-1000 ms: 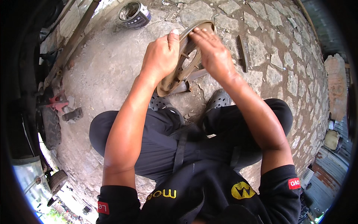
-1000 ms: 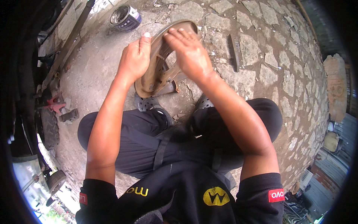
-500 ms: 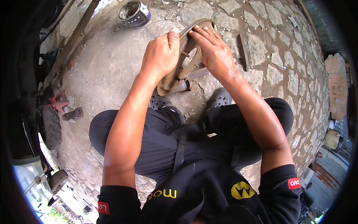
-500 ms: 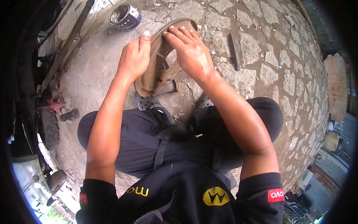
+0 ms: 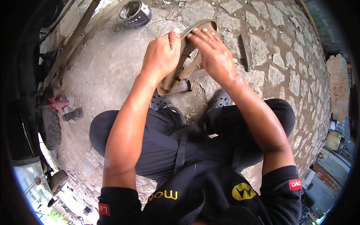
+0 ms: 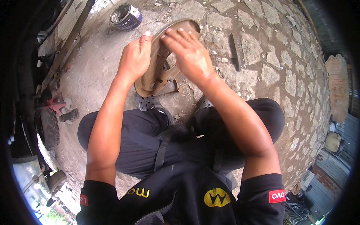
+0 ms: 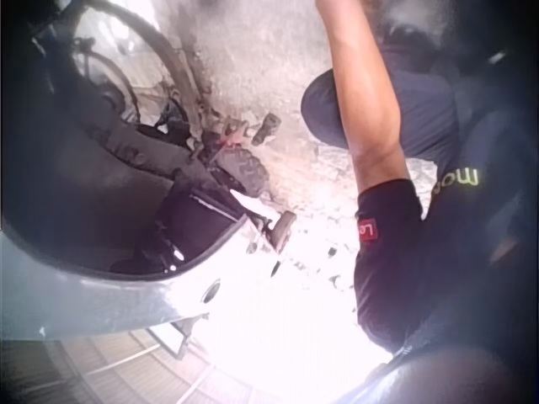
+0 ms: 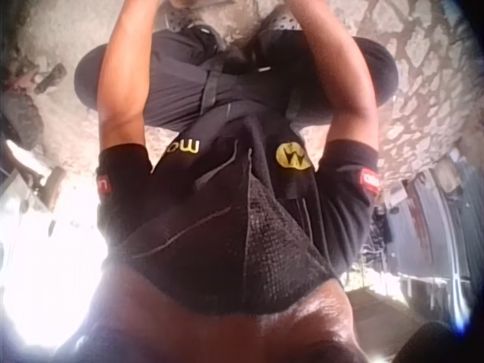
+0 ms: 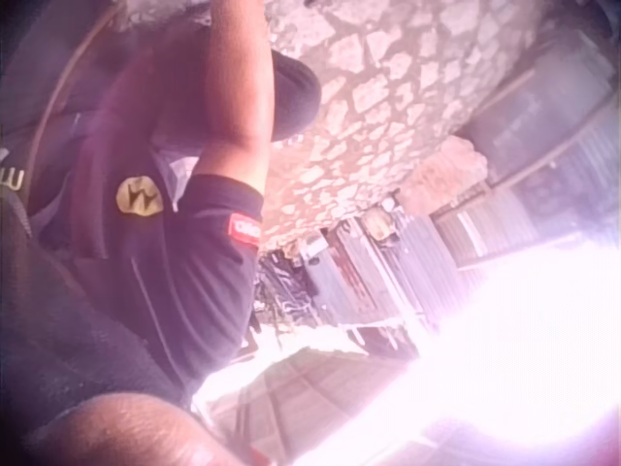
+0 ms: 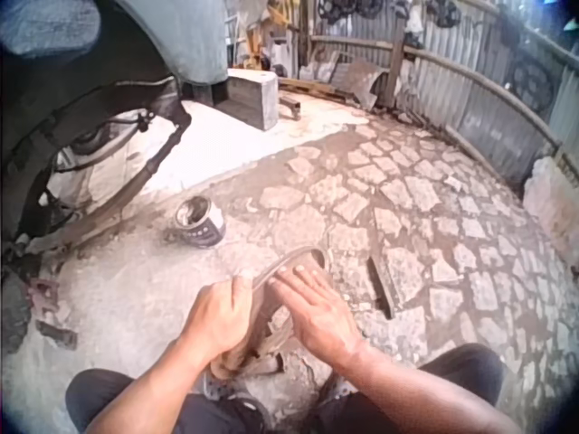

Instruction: The person scrubs a metal wheel hub with a wire brush and a small block, working on both the flat face and the inner rim. The person rotates the hub to access different areas and continues scrubbing throughout the clip.

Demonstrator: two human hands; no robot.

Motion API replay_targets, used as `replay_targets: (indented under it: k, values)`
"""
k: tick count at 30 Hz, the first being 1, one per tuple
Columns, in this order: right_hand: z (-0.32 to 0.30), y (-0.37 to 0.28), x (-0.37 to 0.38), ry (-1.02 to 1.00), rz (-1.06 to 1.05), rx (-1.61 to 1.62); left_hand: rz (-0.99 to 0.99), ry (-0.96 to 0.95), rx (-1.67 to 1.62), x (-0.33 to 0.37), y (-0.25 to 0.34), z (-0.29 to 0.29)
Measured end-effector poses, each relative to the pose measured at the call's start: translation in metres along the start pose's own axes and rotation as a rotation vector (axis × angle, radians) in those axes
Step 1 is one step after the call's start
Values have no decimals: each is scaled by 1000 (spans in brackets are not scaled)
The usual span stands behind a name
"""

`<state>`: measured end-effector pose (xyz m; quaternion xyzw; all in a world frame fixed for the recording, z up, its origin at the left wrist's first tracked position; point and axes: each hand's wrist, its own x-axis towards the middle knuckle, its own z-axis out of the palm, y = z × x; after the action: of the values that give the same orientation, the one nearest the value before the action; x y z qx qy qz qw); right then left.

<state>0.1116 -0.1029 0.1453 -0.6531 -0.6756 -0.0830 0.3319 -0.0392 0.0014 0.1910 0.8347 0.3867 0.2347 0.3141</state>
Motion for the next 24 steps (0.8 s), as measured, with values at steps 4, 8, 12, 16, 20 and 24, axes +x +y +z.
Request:
replay_targets:
  k: [4, 8, 12, 16, 20, 24]
  values:
    - [4, -5, -1, -2, 63, -15, -12, -6, 12, -3, 5, -1]
    - [0, -7, -2, -38, -80, -7, 8, 16, -9, -1, -3, 0]
    - [2, -8, -1, -18, 29, 1, -11, -11, 33, -3, 5, -2]
    - [1, -4, -1, -55, -127, 48, 7, 16, -19, -1, -5, -1]
    - [6, 0, -1, 3, 2, 32, -35, -22, -15, -1, -7, -2]
    - [3, -5, 0, -54, -111, 53, -85, -95, -10, 2, -6, -8]
